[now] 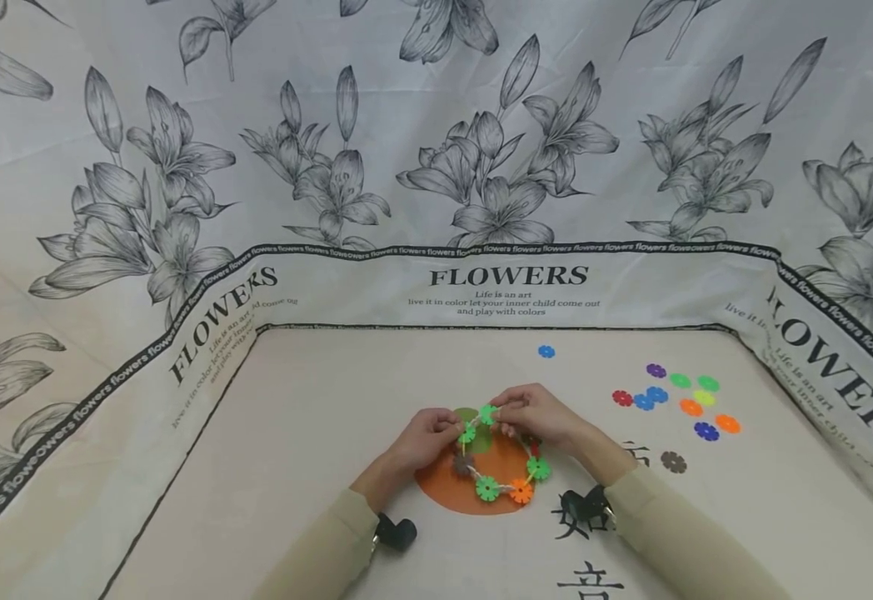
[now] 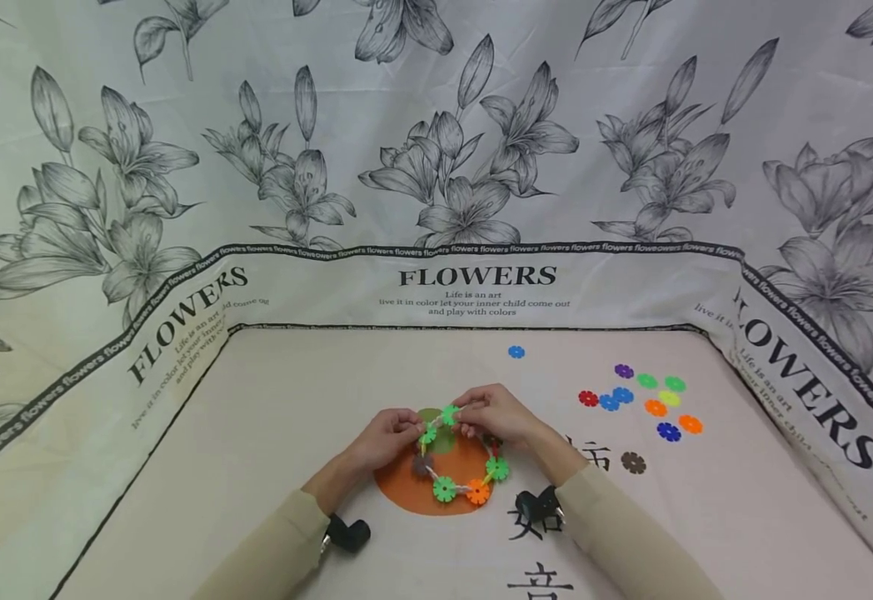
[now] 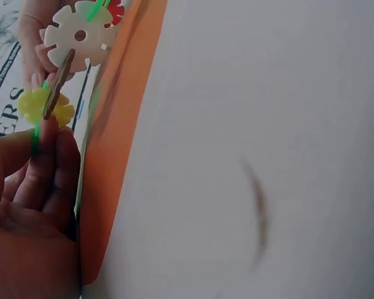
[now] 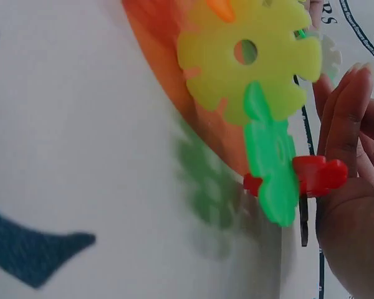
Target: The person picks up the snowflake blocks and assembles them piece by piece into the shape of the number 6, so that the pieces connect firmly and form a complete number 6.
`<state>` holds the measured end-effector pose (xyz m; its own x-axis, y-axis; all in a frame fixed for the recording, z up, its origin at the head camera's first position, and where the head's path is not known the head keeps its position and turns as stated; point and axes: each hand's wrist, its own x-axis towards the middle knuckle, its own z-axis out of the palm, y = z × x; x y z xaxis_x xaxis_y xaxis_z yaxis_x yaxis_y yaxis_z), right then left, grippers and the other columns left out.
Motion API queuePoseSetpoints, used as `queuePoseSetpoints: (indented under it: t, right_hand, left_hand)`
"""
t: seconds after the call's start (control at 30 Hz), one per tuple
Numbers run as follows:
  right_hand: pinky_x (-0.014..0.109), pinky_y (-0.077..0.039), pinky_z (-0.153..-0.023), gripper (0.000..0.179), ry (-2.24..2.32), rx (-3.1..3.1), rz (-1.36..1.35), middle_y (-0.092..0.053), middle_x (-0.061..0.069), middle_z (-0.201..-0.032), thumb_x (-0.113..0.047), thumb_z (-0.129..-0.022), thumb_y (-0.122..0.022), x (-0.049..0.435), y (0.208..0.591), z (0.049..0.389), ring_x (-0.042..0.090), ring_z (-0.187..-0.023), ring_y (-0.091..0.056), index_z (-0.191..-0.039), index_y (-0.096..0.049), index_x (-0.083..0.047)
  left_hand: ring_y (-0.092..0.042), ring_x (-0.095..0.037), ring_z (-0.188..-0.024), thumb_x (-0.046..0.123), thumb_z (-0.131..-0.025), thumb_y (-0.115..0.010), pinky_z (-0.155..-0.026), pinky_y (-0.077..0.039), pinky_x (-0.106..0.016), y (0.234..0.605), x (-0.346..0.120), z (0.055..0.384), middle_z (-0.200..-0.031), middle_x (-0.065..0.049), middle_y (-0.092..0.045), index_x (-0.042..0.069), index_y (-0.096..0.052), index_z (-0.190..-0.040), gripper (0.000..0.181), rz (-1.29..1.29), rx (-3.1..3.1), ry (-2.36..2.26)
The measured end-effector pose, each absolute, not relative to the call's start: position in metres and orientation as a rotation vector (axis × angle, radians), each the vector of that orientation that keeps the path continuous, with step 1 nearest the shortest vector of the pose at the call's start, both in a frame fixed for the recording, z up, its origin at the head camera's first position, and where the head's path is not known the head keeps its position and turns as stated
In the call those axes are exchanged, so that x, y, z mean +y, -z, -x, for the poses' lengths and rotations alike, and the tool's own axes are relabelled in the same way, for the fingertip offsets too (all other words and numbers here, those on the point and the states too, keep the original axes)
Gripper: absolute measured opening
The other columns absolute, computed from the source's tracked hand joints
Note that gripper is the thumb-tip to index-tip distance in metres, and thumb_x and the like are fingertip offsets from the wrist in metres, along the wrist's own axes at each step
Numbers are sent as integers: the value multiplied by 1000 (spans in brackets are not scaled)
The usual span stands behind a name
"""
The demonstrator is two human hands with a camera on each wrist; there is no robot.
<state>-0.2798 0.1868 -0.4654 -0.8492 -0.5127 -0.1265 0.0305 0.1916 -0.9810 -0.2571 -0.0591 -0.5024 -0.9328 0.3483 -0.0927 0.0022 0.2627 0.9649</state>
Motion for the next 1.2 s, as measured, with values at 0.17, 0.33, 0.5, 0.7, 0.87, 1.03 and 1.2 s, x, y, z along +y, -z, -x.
queuePoseSetpoints:
  t: [0.17,0.33,0.5,0.7,0.87,1.03,1.2]
  right_hand:
    - [23,-55,-69,29,1720,2019,429,-73,9,-88,-3,-101,-60,181,467,281,9,-71,-62,-123,-60,16]
    - [23,-54,-68,29,1749,1979,414,-72,6,-84,-2,-99,-61,178,467,284,8,-69,-62,-121,-60,17]
    - [22,-53,-66,26,1742,1948,409,-72,4,-81,1,-99,-60,177,468,284,8,-67,-61,-120,-61,17]
    - [22,-53,-67,26,1736,1932,398,-72,3,-83,-1,-100,-59,176,469,283,8,-68,-61,-121,-63,15]
    - [23,-53,-65,28,1657,2021,453,-70,7,-81,-4,-102,-58,180,468,281,11,-67,-60,-123,-63,13]
    - [28,-51,-62,28,1459,2178,618,-65,12,-76,-8,-103,-59,177,461,276,18,-63,-56,-127,-66,5]
    - [33,-50,-60,36,1361,2277,707,-69,23,-86,-6,-101,-58,171,451,274,23,-65,-56,-136,-59,3]
  left_hand:
    - [-58,-12,-78,15,-103,-62,-72,-47,-25,501,-61,256,-80,-1,-67,0,-68,-103,17,-288,2263,-1759]
    - [-57,-11,-79,12,-103,-60,-73,-47,-23,500,-64,254,-83,-2,-67,-3,-68,-103,17,-313,2282,-1764]
    - [-56,-11,-80,13,-103,-61,-74,-46,-24,501,-65,255,-84,-2,-67,-3,-68,-104,18,-337,2295,-1745]
    - [-56,-12,-81,13,-103,-61,-74,-46,-25,499,-65,258,-83,-2,-66,-2,-68,-103,16,-321,2292,-1743]
    - [-58,-11,-81,16,-103,-62,-75,-46,-25,502,-63,261,-85,-1,-69,2,-68,-103,15,-341,2308,-1656]
    - [-62,-11,-93,24,-104,-61,-88,-49,-32,501,-62,260,-100,-1,-73,6,-71,-109,22,-380,2326,-1609]
    - [-63,-14,-105,28,-105,-61,-103,-47,-43,500,-61,262,-108,-1,-74,9,-75,-111,25,-445,2333,-1616]
